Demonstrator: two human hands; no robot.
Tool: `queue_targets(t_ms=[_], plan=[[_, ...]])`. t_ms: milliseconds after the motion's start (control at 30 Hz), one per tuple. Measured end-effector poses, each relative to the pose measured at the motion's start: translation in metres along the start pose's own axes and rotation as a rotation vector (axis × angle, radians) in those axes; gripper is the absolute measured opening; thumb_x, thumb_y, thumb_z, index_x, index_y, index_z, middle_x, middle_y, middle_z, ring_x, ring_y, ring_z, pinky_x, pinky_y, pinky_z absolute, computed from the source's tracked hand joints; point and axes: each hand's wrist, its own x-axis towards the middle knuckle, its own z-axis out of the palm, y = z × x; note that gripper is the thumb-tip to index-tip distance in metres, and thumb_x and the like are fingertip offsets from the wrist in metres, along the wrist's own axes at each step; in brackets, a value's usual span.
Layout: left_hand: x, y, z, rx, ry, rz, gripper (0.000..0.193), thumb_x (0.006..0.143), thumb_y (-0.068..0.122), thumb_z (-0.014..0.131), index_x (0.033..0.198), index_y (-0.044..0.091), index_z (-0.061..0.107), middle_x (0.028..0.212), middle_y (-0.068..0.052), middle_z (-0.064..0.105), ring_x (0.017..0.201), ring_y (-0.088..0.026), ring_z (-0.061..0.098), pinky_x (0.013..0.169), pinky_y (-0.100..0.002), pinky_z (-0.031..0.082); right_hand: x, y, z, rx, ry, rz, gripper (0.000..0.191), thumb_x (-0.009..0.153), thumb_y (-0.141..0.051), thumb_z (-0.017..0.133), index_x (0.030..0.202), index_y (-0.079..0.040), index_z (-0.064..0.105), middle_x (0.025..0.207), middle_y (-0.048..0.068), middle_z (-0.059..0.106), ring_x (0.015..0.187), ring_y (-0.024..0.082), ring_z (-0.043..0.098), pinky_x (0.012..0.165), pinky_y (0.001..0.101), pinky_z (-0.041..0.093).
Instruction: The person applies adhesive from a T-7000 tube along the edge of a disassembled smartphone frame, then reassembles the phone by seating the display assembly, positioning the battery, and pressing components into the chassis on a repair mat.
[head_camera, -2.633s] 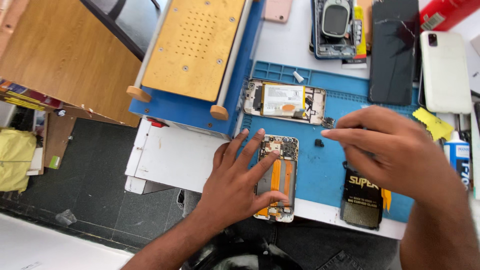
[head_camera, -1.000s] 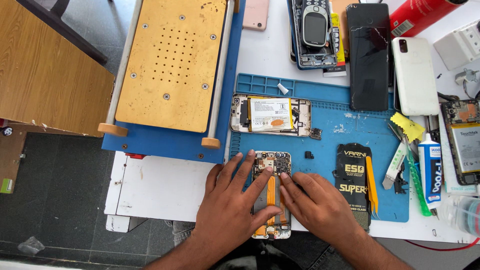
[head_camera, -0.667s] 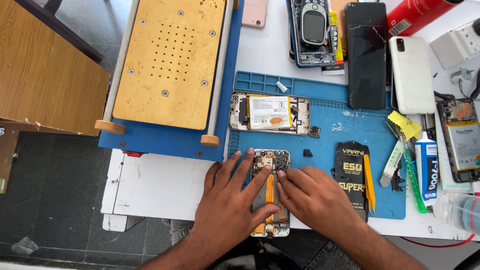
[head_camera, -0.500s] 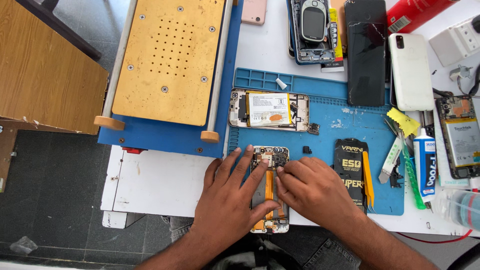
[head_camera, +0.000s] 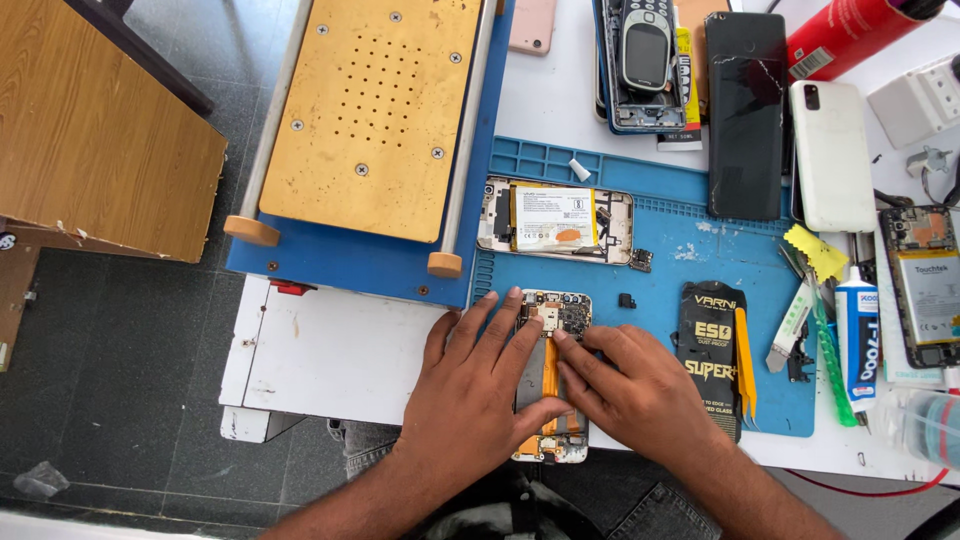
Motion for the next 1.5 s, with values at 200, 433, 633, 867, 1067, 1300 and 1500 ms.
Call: queue_targets(t_ms=[200, 433, 633, 867, 1067, 1300, 1500], plan=[[0.002, -0.004, 0.001, 0.000, -0.011, -0.005, 0.079, 0.086, 0.060, 0.071, 0.138, 0.003, 0.055, 0.149, -0.022, 0.050, 0.139, -0.037, 0.042, 0.113, -0.060, 0.030, 0.018, 0.015, -0.008, -0.025, -0.117, -0.196, 0.032, 0.087, -0.021, 0.079, 0.111, -0.001, 0.075, 0.096, 0.005, 0.066, 0.082, 0.016, 0.065, 0.071, 0.0336, 0.057], [0.004, -0.008, 0.002, -0.009, -0.042, -0.014, 0.081, 0.087, 0.061, 0.071, 0.140, 0.003, 0.054, 0.148, -0.022, 0.048, 0.140, -0.037, 0.041, 0.112, -0.061, 0.029, 0.040, 0.028, -0.020, -0.149, -0.287, -0.428, 0.020, 0.089, -0.017, 0.075, 0.103, -0.003, 0.074, 0.095, 0.004, 0.065, 0.085, 0.016, 0.064, 0.071, 0.0331, 0.055], [0.004, -0.005, 0.003, 0.004, -0.035, -0.014, 0.081, 0.085, 0.062, 0.072, 0.138, 0.003, 0.053, 0.148, -0.021, 0.049, 0.140, -0.037, 0.040, 0.113, -0.062, 0.028, 0.040, 0.026, -0.016, -0.054, -0.298, -0.343, 0.021, 0.087, -0.017, 0.076, 0.099, -0.001, 0.074, 0.092, 0.004, 0.065, 0.084, 0.019, 0.064, 0.074, 0.0358, 0.055], [-0.005, 0.003, -0.003, -0.042, 0.003, -0.044, 0.084, 0.083, 0.059, 0.075, 0.139, 0.003, 0.048, 0.149, -0.019, 0.050, 0.143, -0.035, 0.040, 0.115, -0.059, 0.028, 0.025, 0.004, -0.015, 0.019, -0.086, -0.171, 0.025, 0.086, -0.018, 0.079, 0.104, -0.001, 0.078, 0.093, 0.006, 0.069, 0.081, 0.018, 0.064, 0.071, 0.0344, 0.053], [-0.010, 0.006, -0.008, -0.064, 0.013, -0.039, 0.081, 0.084, 0.056, 0.075, 0.140, 0.004, 0.048, 0.147, -0.019, 0.050, 0.140, -0.034, 0.043, 0.115, -0.057, 0.029, 0.017, -0.009, -0.022, 0.022, -0.090, 0.004, 0.023, 0.083, -0.019, 0.081, 0.102, -0.005, 0.079, 0.093, 0.006, 0.070, 0.084, 0.022, 0.065, 0.075, 0.0382, 0.053], [-0.014, 0.012, -0.013, -0.127, 0.097, -0.040, 0.066, 0.091, 0.045, 0.073, 0.138, 0.005, 0.050, 0.143, -0.018, 0.053, 0.137, -0.033, 0.047, 0.115, -0.055, 0.032, 0.025, 0.017, -0.057, 0.133, 0.134, 0.576, 0.017, 0.094, -0.021, 0.074, 0.108, -0.014, 0.079, 0.112, 0.007, 0.075, 0.100, 0.020, 0.071, 0.081, 0.0370, 0.060], [-0.026, 0.020, -0.020, -0.169, 0.150, -0.023, 0.053, 0.095, 0.033, 0.072, 0.136, 0.005, 0.053, 0.143, -0.017, 0.056, 0.134, -0.033, 0.052, 0.113, -0.052, 0.038, 0.083, 0.035, -0.062, -0.062, -0.015, 0.179, 0.022, 0.089, -0.017, 0.075, 0.108, -0.007, 0.079, 0.112, 0.011, 0.075, 0.108, 0.031, 0.068, 0.093, 0.0445, 0.054]])
